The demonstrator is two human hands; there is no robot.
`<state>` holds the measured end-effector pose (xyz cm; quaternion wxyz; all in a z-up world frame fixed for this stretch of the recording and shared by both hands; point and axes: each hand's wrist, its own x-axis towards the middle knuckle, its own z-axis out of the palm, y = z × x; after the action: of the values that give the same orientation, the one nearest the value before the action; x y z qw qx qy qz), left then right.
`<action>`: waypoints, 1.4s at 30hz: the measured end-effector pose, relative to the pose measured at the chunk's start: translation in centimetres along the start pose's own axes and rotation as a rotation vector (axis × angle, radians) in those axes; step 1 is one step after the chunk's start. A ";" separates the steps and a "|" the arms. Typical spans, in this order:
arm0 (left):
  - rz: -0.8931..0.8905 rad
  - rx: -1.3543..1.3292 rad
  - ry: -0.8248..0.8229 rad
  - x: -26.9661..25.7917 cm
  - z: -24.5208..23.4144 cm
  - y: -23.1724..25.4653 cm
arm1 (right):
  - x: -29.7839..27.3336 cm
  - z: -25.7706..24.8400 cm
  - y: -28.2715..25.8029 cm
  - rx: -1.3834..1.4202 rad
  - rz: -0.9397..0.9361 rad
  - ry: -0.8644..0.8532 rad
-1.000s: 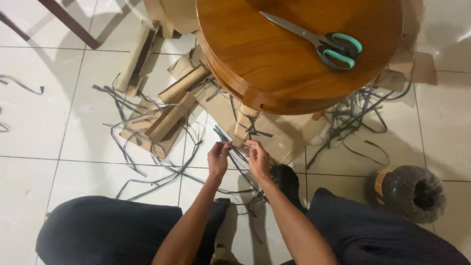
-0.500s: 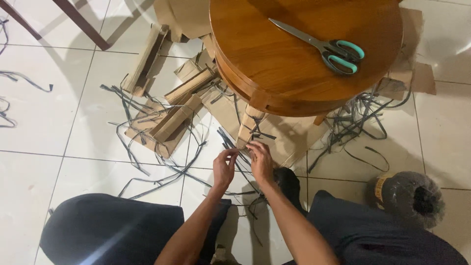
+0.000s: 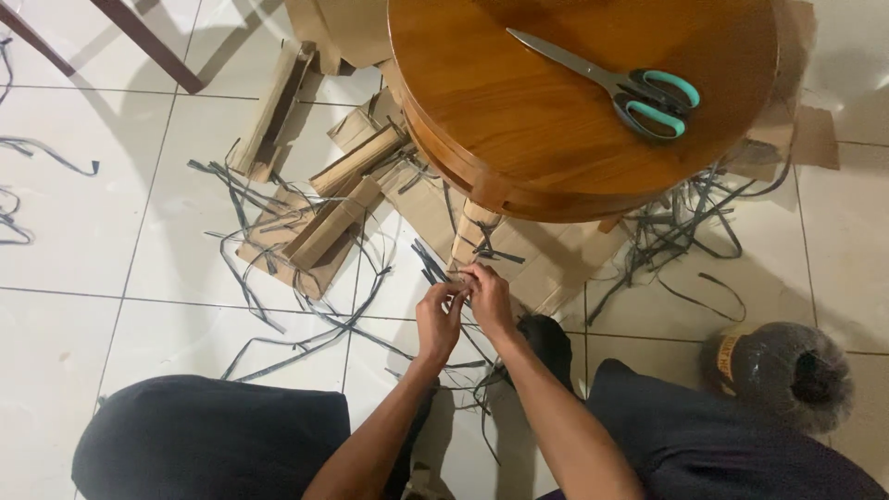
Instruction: Wrapping a wooden table leg with black plastic straps
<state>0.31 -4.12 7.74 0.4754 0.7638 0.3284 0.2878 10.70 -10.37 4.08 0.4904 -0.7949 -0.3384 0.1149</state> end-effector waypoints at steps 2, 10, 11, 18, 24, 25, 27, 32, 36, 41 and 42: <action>-0.018 -0.027 0.018 0.1 0.3 -0.2 | 0.0 -0.1 0.1 0.007 -0.001 -0.030; -0.070 -0.080 0.067 0.9 1.2 -0.6 | -0.5 -0.1 -0.6 0.020 -0.103 -0.062; -0.052 -0.075 0.070 1.1 1.2 -0.9 | -0.4 0.0 -0.3 0.005 -0.107 -0.035; 0.121 0.304 -0.199 4.9 1.1 -4.4 | 0.0 -0.3 -0.2 0.077 -0.030 -0.040; 0.266 0.749 -0.459 8.1 0.3 -5.1 | -0.1 -1.9 -2.0 0.123 0.005 -0.065; 0.267 0.747 -0.461 8.1 0.4 -5.2 | -0.2 -1.6 -0.8 0.120 0.007 -0.064; 0.287 0.569 -0.411 8.1 0.2 -5.5 | -0.4 -0.7 1.3 0.005 -0.038 -0.074; 0.137 0.184 -0.361 6.0 0.1 -7.4 | -0.5 0.1 2.3 0.076 0.044 -0.034; 0.009 -0.095 -0.294 3.9 -0.8 -6.8 | -0.5 0.9 2.8 0.245 0.154 0.071; 0.038 -0.063 -0.321 3.5 -0.8 -5.9 | -0.6 0.0 2.3 0.260 0.217 0.060; 0.073 -0.022 -0.343 3.7 -1.0 -5.6 | -0.5 0.0 2.2 0.214 0.228 0.052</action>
<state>0.56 1.16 3.49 0.5219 0.8079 0.2111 0.1741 11.23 -11.30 2.13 0.5646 -0.7741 -0.2191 0.1844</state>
